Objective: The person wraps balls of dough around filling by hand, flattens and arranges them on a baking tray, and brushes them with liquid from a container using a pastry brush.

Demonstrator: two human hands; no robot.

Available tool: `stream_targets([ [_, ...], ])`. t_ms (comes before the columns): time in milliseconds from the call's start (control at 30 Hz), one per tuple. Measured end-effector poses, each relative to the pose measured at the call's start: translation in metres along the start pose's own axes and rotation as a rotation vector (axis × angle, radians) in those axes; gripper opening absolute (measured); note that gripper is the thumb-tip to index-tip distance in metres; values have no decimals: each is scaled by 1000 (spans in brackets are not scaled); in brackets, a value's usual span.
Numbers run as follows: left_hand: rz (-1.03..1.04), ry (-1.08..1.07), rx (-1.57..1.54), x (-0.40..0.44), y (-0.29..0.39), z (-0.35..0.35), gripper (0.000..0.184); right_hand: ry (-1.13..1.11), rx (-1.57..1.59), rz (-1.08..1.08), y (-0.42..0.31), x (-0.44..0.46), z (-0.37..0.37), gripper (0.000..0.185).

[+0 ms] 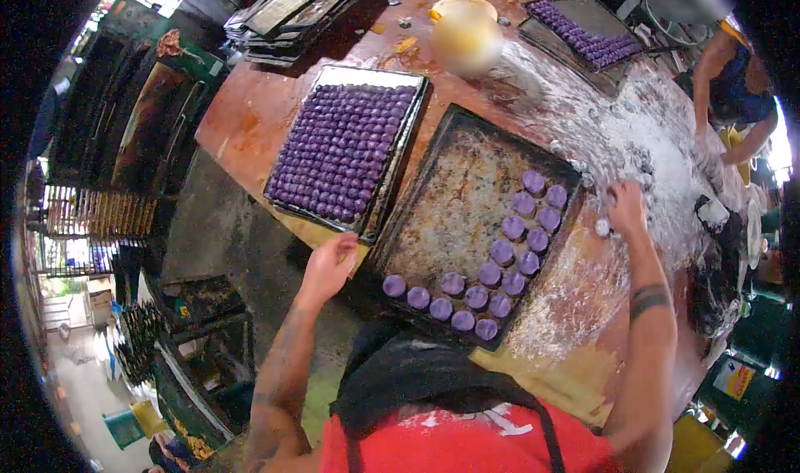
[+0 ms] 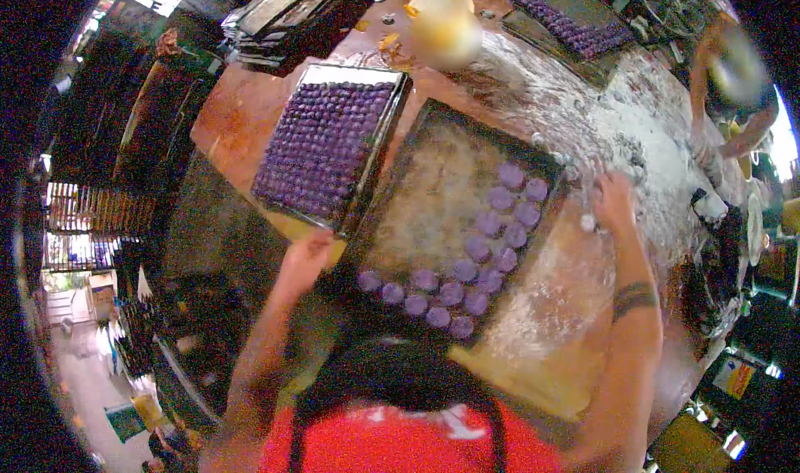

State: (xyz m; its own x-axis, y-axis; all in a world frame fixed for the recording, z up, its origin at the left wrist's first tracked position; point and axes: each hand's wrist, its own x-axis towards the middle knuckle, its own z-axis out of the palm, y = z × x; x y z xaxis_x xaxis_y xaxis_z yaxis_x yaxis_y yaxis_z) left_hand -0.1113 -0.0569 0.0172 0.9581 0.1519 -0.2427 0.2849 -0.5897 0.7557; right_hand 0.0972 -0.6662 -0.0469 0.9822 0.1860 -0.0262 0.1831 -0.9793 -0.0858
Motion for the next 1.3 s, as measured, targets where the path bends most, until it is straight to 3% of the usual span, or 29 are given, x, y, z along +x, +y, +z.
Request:
stream_targets([
  [100,221,82,291,36,2,9,21,46,-8,72,-35,-83,-4,36],
  [233,575,201,587,83,9,5,16,-55,81,235,-72,-158,2,39],
  [367,648,124,737,112,-12,5,16,226,41,306,-96,-222,20,41],
  [467,708,152,583,121,-18,2,17,381,13,376,-132,-224,-14,36],
  [500,646,191,483,123,-19,6,13,347,330,508,-155,-218,-26,34],
  [533,431,87,149,123,-6,8,11,309,652,634,-186,-211,-38,32],
  [600,-49,-136,-490,105,35,17,8,314,998,611,-239,-192,-44,29],
  [667,3,-314,-730,84,70,32,9,325,1085,400,-292,-164,-46,27],
  [733,-127,-479,-1060,80,82,57,19,271,1057,263,-346,-135,-73,24],
  [767,-176,-511,-944,73,98,56,23,254,963,203,-367,-124,-95,22],
  [867,-186,-585,-1005,49,126,42,24,442,695,-109,-391,-106,-115,19],
  [1033,-192,-565,-1064,40,123,49,25,448,534,-101,-401,-110,-99,33],
  [1133,64,-684,-998,46,117,50,28,474,705,122,-392,-118,-122,39],
  [1167,75,-663,-994,47,117,54,27,298,906,58,-374,-119,-113,36],
  [1233,100,-628,-975,45,129,49,25,192,1200,165,-370,-119,-107,31],
  [1300,-61,-671,-1109,36,145,46,23,164,1489,275,-368,-118,-111,23],
])
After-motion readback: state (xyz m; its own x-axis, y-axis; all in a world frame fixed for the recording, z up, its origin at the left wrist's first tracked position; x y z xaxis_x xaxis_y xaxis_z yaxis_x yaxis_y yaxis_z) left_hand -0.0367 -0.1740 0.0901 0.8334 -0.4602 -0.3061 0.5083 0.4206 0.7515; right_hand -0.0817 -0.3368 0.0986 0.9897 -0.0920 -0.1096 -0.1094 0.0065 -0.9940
